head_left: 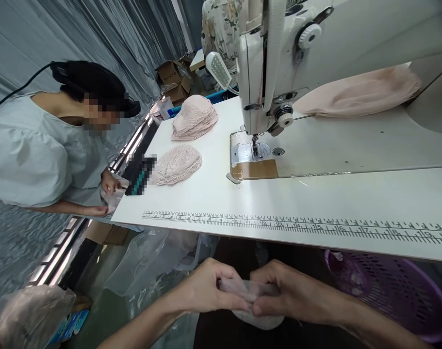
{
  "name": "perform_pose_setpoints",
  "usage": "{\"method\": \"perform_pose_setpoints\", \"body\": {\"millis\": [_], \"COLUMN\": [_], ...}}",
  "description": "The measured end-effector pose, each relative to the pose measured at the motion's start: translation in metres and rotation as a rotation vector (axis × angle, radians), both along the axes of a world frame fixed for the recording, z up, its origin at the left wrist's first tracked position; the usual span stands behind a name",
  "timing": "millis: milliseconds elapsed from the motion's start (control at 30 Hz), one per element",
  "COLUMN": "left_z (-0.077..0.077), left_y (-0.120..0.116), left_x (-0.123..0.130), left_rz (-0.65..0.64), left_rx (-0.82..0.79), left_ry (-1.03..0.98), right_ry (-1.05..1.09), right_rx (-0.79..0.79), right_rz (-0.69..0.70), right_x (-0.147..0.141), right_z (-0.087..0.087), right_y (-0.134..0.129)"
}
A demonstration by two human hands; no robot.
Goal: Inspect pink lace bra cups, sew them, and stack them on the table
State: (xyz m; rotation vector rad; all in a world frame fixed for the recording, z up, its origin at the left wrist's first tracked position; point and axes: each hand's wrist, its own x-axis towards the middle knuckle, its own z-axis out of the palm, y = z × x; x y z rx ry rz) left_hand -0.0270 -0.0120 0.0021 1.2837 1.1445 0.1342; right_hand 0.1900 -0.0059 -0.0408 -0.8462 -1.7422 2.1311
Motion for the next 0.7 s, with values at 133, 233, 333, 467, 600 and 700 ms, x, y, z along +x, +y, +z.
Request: {"method": "perform_pose_setpoints", "body": {"millis": [133,233,333,467,600,700], "left_z": [-0.002,-0.004,-0.003,0.000,-0.005,-0.011], "left_y": [-0.005,-0.010,-0.013,-0.016,-0.020,-0.025], "left_x": [-0.008,-0.011,-0.009,-0.007,-0.006,-0.004], "left_rz": [0.012,0.057,0.087,0.164,0.264,0.328], "left_rx": [0.018,0.038,0.078,0.076,-0.020,-0.010], "left_ry": [-0.031,-0.020,-0.002,-0.019,-0.091,-0.087], "right_ry": [0.007,-0.014,-0.039,-0.069,-0.118,-0.116], "right_rx": [-0.035,-0.046,-0.038,-0.009,0.035,0.039], "right_rz": [-0.006,0.007,-0.019,-0.078,-0.122,-0.130], "right_x": [0.003,0.003,-0.002,-0.007,-0.004,-0.002], "right_z": [-0.002,-0.003,0.000,0.004,0.001,0.001], "right_y": [-0.003,-0.005,-0.009,-0.015,-0.021,-0.022]}}
